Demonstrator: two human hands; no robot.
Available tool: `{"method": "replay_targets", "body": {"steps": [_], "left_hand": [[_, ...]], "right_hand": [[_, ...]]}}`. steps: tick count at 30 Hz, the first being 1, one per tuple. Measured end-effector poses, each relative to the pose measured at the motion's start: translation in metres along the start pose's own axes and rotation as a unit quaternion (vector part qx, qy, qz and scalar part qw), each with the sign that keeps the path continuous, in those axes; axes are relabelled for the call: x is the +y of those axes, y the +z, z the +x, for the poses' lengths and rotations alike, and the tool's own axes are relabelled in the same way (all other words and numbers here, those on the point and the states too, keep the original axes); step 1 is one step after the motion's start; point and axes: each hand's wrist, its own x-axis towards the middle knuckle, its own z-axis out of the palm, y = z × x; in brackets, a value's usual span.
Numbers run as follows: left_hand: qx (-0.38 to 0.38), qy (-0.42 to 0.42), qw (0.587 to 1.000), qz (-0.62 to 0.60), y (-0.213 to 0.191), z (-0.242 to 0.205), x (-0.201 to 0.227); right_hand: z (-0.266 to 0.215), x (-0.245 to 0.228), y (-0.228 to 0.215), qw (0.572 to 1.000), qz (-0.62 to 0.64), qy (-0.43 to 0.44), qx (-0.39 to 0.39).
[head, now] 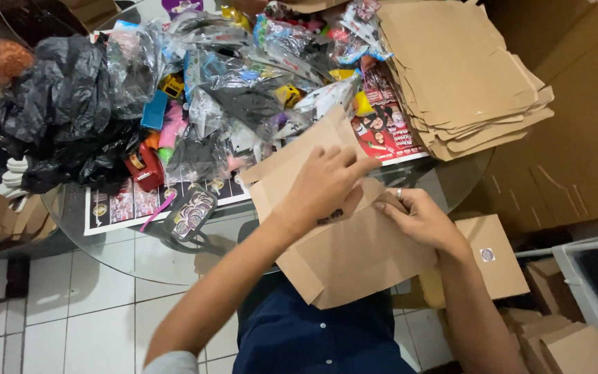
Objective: The person assembles a flat cardboard box by folding its sides and securing the flaps with adhesive stickers. They repeatedly pick up stickers, peel off the backing, and apply them to the box edges to hold the structure together.
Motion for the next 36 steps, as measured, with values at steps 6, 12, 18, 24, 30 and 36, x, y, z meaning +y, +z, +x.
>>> {"method": "replay_targets", "body": {"steps": [6,12,18,24,30,36], "left_hand": [[-0.291,-0.185,0.904,-0.253,-0.009,-0.008,0.007],[-0.090,-0.160,0.965,-0.189,0.016,-0.023,0.020],[0.215,-0.004,0.967,-0.138,-0.037,-0.026,0.066],[0.195,-0.216,0.936,-0.196,-0.083,-0.015,0.088],[0.247,-0.420,0.781,-0.392,-0.044,-0.017,0.088],[0.170,-0.512,0.605,-0.585,-0.088,0.009,0.080]], "right_hand": [[0.003,-0.010,-0.005,0.999,-0.021,0.036,-0.013],[-0.001,-0.088,-0.016,0.994,-0.106,0.017,0.018],[-0.043,-0.128,-0.018,0.836,-0.495,-0.200,0.126],[-0.050,-0.143,-0.013,0.778,-0.543,-0.240,0.205],[-0.038,-0.119,0.012,0.900,-0.306,-0.161,0.264],[-0.033,-0.113,0.026,0.943,-0.048,-0.070,0.320]]}}
